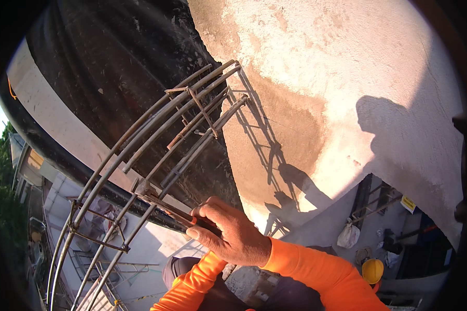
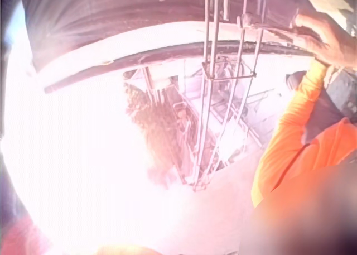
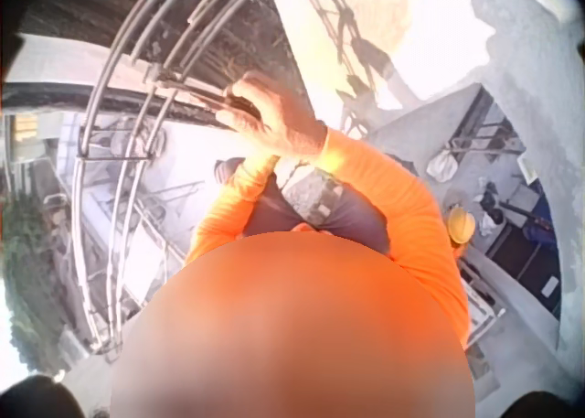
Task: The person secures metal scaffolding poles to a wall using wire ties and pliers. They wrap wire around pole intersections, twist it tight with pliers, and trim excess wire. The person moves along the scaffolding to repeat the process at multiple joints.
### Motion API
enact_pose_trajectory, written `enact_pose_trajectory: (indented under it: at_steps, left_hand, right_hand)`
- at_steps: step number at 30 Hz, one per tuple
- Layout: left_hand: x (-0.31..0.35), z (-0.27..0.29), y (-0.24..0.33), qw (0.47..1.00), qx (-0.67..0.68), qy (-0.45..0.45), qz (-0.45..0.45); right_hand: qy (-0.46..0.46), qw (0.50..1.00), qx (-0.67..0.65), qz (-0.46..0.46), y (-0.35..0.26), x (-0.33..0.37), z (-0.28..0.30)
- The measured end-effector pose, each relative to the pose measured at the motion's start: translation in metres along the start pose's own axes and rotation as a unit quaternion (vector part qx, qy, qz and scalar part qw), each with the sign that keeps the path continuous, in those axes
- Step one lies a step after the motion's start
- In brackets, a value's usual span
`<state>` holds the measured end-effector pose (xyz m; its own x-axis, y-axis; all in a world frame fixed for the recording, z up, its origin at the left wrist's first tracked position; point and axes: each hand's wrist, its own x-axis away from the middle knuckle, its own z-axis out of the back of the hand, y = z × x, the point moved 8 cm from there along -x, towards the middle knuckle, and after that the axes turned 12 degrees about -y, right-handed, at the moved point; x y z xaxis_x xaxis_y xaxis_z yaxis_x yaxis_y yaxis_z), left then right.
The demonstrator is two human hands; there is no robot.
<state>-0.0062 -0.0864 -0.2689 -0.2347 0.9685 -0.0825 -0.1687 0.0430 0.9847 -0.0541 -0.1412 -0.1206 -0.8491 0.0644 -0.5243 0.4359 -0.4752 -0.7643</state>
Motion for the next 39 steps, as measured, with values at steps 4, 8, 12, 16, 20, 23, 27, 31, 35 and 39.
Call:
enact_pose_trajectory:
  at_steps: [4, 8, 12, 16, 20, 23, 27, 31, 35, 39]
  left_hand:
    - [-0.001, 0.001, 0.018, 0.991, -0.104, 0.062, 0.049]
    - [0.003, -0.010, 0.059, 0.979, -0.177, 0.103, 0.017]
    - [-0.002, -0.027, 0.075, 0.986, -0.119, 0.114, 0.025]
    - [0.003, -0.032, 0.078, 0.981, -0.098, 0.165, 0.042]
    - [0.023, -0.031, 0.090, 0.963, -0.132, 0.230, 0.055]
    - [0.039, -0.028, 0.109, 0.959, -0.065, 0.276, 0.021]
    - [0.052, -0.029, 0.134, 0.938, -0.148, 0.302, 0.088]
    - [0.052, -0.033, 0.146, 0.936, -0.158, 0.297, 0.103]
    - [0.049, -0.034, 0.161, 0.936, -0.176, 0.293, 0.087]
    - [0.048, -0.019, 0.198, 0.928, -0.193, 0.313, 0.066]
  right_hand:
    - [0.098, 0.991, 0.061, -0.072, 0.027, 0.034, 0.059]
    - [0.084, 0.987, -0.001, -0.137, 0.016, 0.038, 0.089]
    - [0.361, 0.912, 0.134, 0.144, -0.095, 0.041, 0.188]
    - [0.211, 0.883, 0.197, 0.371, -0.163, 0.003, 0.236]
    - [-0.218, 0.625, 0.441, 0.606, -0.172, 0.006, 0.215]
    - [-0.166, 0.401, 0.527, 0.731, -0.147, 0.026, 0.197]
    - [0.048, 0.838, 0.312, 0.446, -0.162, -0.034, 0.222]
    - [0.054, 0.877, 0.281, 0.385, -0.144, -0.043, 0.207]
    - [0.074, 0.916, 0.207, 0.336, -0.137, -0.042, 0.216]
    - [0.141, 0.939, 0.112, 0.293, -0.136, -0.042, 0.231]
